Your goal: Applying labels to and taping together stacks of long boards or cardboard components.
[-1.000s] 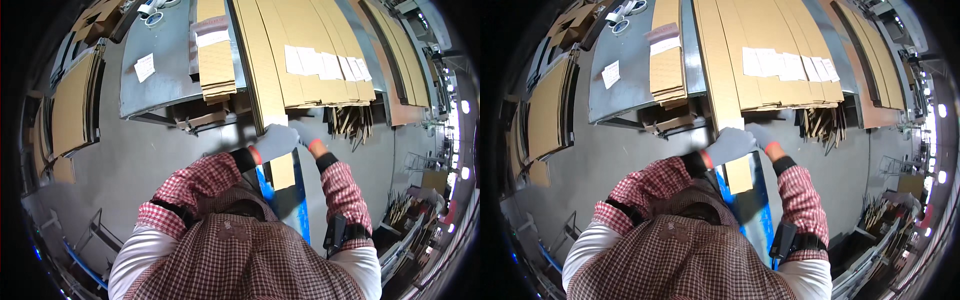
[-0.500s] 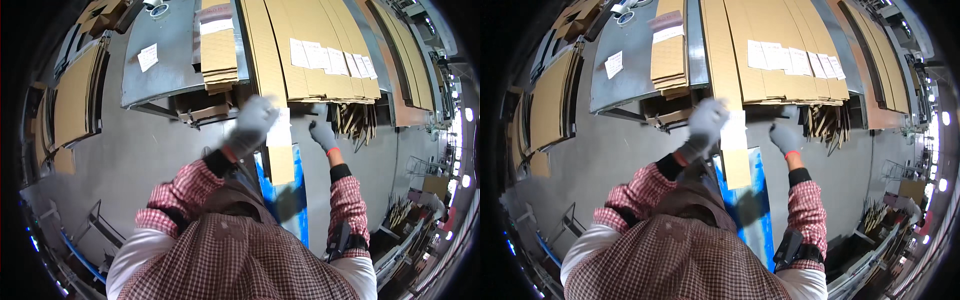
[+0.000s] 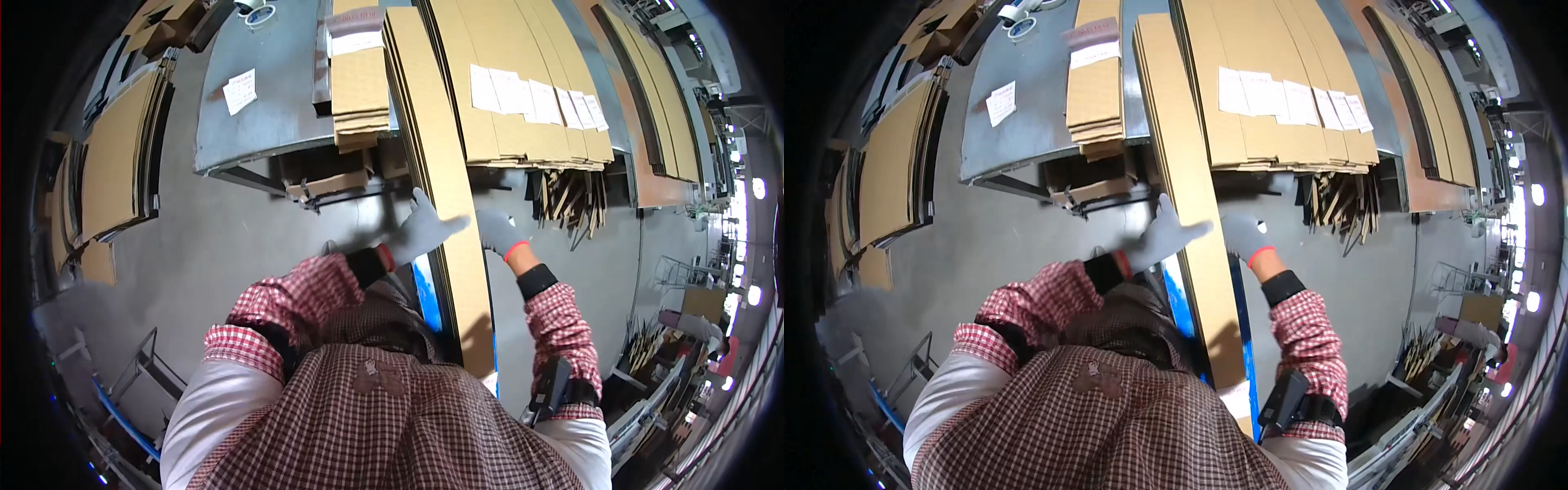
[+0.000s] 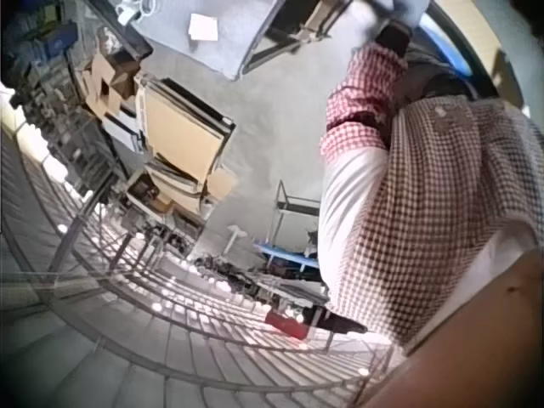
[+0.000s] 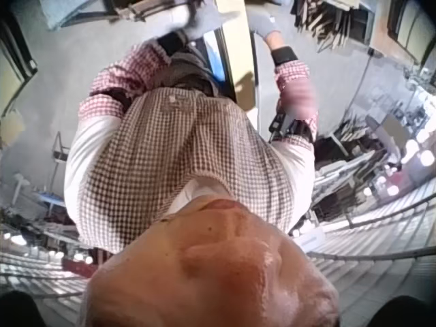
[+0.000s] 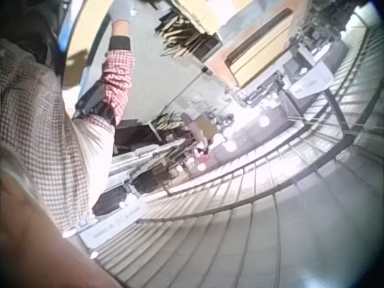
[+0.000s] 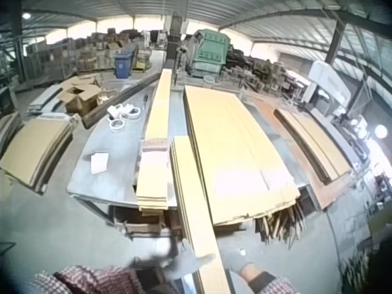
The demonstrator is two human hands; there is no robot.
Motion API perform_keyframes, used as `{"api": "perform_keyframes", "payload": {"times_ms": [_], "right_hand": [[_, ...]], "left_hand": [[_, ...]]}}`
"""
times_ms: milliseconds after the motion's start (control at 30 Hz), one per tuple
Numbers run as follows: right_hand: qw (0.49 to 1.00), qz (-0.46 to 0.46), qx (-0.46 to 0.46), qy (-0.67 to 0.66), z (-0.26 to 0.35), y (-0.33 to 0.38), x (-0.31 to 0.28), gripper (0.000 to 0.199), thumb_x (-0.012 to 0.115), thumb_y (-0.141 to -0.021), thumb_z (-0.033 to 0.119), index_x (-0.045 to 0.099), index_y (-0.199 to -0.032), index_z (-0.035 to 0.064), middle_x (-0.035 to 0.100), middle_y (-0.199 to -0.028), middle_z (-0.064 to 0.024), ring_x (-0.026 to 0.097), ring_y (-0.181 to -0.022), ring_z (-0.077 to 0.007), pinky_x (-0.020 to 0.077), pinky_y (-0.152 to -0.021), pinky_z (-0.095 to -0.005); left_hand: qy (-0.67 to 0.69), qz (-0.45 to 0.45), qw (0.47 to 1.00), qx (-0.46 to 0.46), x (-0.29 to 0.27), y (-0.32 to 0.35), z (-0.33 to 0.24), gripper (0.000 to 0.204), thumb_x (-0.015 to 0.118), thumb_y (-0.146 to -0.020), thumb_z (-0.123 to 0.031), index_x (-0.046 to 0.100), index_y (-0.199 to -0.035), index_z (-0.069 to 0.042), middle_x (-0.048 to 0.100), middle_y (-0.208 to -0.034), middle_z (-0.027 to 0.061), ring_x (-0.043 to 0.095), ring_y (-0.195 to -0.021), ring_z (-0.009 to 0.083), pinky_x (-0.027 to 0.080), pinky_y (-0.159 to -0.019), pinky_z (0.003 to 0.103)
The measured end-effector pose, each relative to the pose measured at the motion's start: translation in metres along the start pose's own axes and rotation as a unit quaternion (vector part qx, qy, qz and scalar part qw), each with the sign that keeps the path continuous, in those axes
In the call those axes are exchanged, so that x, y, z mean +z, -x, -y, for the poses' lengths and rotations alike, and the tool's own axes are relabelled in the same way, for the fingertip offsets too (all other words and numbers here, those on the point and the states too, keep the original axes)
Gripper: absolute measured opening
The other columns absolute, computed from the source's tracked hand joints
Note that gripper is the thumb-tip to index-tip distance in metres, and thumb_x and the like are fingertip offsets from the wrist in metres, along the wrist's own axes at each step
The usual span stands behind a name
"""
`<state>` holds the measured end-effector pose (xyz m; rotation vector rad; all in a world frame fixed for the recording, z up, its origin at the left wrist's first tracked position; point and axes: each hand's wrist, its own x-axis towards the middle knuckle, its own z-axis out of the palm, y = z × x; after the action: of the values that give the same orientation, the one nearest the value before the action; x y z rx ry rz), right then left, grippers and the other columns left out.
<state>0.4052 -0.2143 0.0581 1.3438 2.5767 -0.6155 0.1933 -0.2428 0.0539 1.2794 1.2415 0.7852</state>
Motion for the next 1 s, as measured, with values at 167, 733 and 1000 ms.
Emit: {"api": "perform_keyframes", "payload": {"times_ms": [167, 733, 1000], "right_hand": [[0.995, 0.037, 0.029, -0.084, 0.082, 0.029, -0.164, 0.020, 0.057, -0.088, 0.017, 0.066, -0.101, 0.0050, 0.069, -0.089, -0.0124, 0.065, -0.071, -0.0321, 0.0513, -0.064, -0.0413], [0.806, 0.033, 0.055, -0.589, 0.004, -0.032, 0.013, 0.038, 0.063, -0.089, 0.020, 0.060, -0.122, 0.0004, 0.063, -0.123, -0.0155, 0.060, -0.107, -0.0251, 0.0467, -0.095, -0.0332], [0.796, -0.170, 0.191, -0.548, 0.136, 0.005, -0.059, 0.083, 0.077, -0.076, 0.018, 0.029, -0.140, -0.0042, 0.040, -0.133, -0.0271, 0.057, -0.109, -0.0294, 0.0523, -0.080, -0.0357]], "left_hand": [[-0.123, 0.084, 0.976, 0.156, -0.082, 0.043, -0.031, 0.094, 0.077, -0.078, -0.030, 0.021, -0.140, 0.013, 0.059, -0.101, 0.0227, 0.062, -0.093, 0.0287, 0.046, -0.091, 0.038], [-0.467, 0.374, 0.761, 0.250, -0.008, -0.037, 0.105, 0.029, 0.051, -0.087, -0.022, 0.067, -0.112, -0.021, 0.067, -0.080, 0.0031, 0.060, -0.081, 0.0222, 0.050, -0.071, 0.034], [-0.262, 0.164, 0.947, 0.084, -0.022, -0.018, 0.191, 0.025, 0.059, -0.090, -0.028, 0.063, -0.094, -0.004, 0.065, -0.099, 0.0130, 0.062, -0.085, 0.0241, 0.052, -0.075, 0.037]]}}
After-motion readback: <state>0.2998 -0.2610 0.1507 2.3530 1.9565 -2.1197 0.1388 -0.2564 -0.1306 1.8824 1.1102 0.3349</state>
